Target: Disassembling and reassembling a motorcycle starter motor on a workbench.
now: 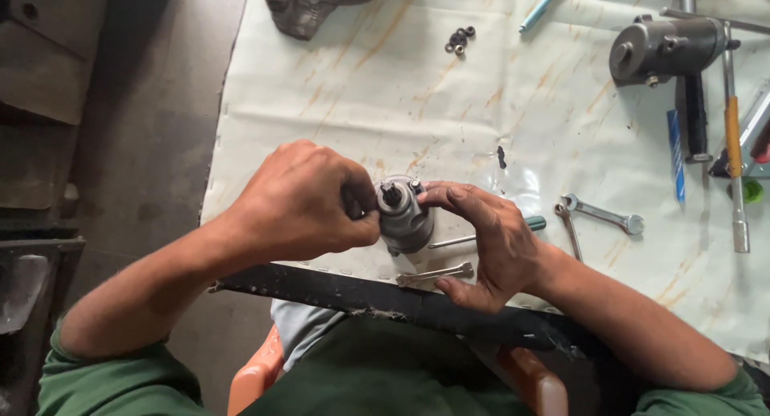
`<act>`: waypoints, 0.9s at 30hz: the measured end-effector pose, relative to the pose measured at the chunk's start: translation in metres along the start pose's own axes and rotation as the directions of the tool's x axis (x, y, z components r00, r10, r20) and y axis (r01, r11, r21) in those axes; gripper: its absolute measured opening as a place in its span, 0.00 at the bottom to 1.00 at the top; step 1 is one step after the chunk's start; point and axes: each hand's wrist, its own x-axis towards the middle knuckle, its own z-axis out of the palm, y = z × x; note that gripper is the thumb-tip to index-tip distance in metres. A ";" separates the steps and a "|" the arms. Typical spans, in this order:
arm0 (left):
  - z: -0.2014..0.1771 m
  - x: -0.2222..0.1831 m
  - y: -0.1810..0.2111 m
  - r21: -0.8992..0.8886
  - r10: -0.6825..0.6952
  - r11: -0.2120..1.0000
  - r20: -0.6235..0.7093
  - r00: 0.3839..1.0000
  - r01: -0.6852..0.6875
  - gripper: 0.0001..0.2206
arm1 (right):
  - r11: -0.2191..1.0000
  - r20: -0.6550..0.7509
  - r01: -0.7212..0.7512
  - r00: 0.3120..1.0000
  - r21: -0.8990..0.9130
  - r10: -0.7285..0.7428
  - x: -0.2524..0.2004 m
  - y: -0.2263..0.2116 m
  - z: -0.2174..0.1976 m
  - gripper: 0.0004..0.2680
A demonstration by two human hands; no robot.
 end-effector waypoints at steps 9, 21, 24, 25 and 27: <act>0.006 -0.011 -0.006 0.135 0.095 0.987 -0.073 0.993 -0.085 0.10 | 0.998 0.010 -0.002 1.000 -0.060 0.002 0.002 -0.004 -0.001 0.36; 0.015 -0.007 -0.004 0.127 0.109 0.987 -0.113 0.988 -0.094 0.10 | 0.998 -0.010 0.021 1.000 -0.060 -0.022 0.000 -0.003 0.001 0.37; 0.014 -0.005 -0.003 0.114 0.095 0.990 -0.104 0.990 -0.083 0.11 | 0.997 -0.003 0.028 1.000 -0.065 -0.028 0.001 -0.003 0.000 0.37; 0.015 -0.005 -0.004 0.115 0.096 0.990 -0.102 0.990 -0.085 0.11 | 0.997 -0.005 0.026 1.000 -0.067 -0.026 0.000 -0.004 0.000 0.37; 0.014 -0.004 -0.005 0.097 0.106 0.991 -0.102 0.989 -0.096 0.11 | 0.996 -0.005 0.032 0.999 -0.079 -0.033 0.001 -0.003 0.000 0.37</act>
